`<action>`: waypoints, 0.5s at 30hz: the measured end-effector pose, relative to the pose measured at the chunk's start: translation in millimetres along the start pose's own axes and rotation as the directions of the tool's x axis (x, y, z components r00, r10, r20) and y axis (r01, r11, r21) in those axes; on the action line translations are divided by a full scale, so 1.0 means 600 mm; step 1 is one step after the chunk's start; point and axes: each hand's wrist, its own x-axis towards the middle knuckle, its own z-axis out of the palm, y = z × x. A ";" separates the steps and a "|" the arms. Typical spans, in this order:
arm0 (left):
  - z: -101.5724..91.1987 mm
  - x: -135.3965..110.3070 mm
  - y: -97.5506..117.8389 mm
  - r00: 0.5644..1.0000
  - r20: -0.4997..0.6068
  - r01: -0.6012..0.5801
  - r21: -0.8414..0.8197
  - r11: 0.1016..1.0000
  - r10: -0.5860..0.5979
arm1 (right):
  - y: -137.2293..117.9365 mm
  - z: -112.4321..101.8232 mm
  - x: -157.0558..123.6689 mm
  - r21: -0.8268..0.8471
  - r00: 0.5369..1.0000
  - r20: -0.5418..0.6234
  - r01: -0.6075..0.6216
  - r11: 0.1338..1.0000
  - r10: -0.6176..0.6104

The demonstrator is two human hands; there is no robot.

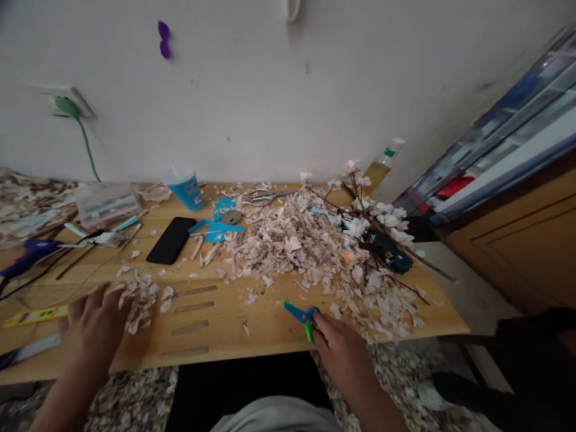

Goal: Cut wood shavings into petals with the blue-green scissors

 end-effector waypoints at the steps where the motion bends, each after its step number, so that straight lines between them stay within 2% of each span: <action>1: 0.002 -0.004 0.009 0.999 -0.037 -0.004 0.054 0.999 0.006 | 0.010 0.001 0.001 -0.026 1.000 -0.006 -0.014 1.000 0.014; 4: 0.031 -0.025 0.054 0.994 -0.073 -0.079 0.032 0.996 0.081 | 0.042 0.006 -0.010 -0.113 0.996 -0.083 0.005 0.994 -0.015; 6: 0.061 -0.037 0.087 0.982 -0.016 -0.188 -0.083 0.979 0.187 | 0.053 0.017 -0.019 -0.141 0.990 -0.096 0.089 0.986 -0.103; 9: 0.096 -0.037 0.124 0.941 0.087 -0.295 -0.269 0.917 0.328 | 0.049 0.043 -0.020 -0.140 0.972 -0.032 0.228 0.963 -0.235; 12: 0.102 -0.007 0.141 0.894 0.186 -0.312 -0.399 0.862 0.409 | 0.033 0.071 -0.004 -0.146 0.955 -0.008 0.292 0.945 -0.297; 15: 0.099 0.046 0.145 0.907 0.163 -0.291 -0.424 0.858 0.388 | 0.022 0.088 0.014 -0.148 0.982 -0.048 0.175 0.973 -0.184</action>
